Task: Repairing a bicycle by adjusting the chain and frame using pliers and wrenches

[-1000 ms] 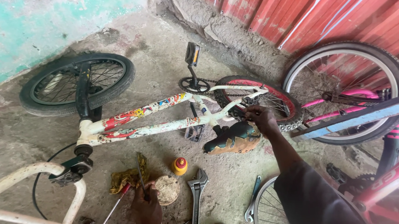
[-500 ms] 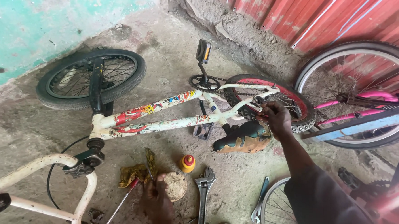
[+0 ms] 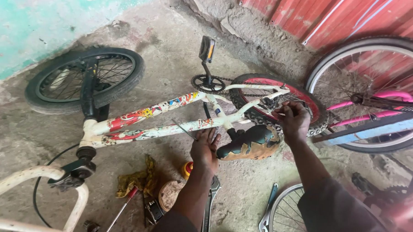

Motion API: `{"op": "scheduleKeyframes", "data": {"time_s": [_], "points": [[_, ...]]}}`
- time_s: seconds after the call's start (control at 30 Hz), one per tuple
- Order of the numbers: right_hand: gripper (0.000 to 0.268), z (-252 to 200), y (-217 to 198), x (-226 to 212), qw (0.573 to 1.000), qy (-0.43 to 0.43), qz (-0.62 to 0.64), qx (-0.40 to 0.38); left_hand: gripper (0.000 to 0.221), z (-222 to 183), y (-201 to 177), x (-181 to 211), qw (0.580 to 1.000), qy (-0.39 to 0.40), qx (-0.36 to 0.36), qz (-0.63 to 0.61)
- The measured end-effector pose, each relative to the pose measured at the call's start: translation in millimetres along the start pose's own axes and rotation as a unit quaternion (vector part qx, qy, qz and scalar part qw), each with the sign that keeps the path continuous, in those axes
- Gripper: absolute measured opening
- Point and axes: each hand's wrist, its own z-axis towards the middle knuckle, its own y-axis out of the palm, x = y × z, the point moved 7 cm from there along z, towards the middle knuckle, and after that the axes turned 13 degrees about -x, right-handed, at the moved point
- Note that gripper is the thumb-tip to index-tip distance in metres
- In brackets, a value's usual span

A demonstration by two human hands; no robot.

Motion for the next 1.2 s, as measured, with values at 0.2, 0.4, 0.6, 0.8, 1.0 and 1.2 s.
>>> {"op": "scheduleKeyframes", "data": {"time_s": [0.2, 0.4, 0.6, 0.8, 1.0, 1.2], "points": [[0.011, -6, 11, -11, 0.998, 0.000, -0.061, -0.033, 0.025, 12, -4, -8, 0.994, -0.004, -0.048, -0.103], [0.021, 6, 22, 11, 0.983, 0.063, -0.117, -0.125, 0.022, 18, -13, -15, 0.990, -0.004, -0.074, -0.120], [0.021, 2, 36, 28, 0.969, 0.147, 0.003, -0.197, 0.023, 21, -19, -19, 0.988, -0.015, -0.091, -0.125], [0.032, -8, 50, 5, 0.942, 0.135, -0.069, -0.298, 0.027, 23, -22, -15, 0.987, -0.018, -0.122, -0.106], [0.035, -7, 44, 1, 0.961, 0.098, -0.008, -0.256, 0.033, 20, -21, -13, 0.990, -0.034, -0.117, -0.068], [0.024, -28, 29, -8, 0.987, 0.036, 0.044, -0.151, 0.029, -48, -57, 4, 0.987, -0.016, 0.112, 0.118]]}}
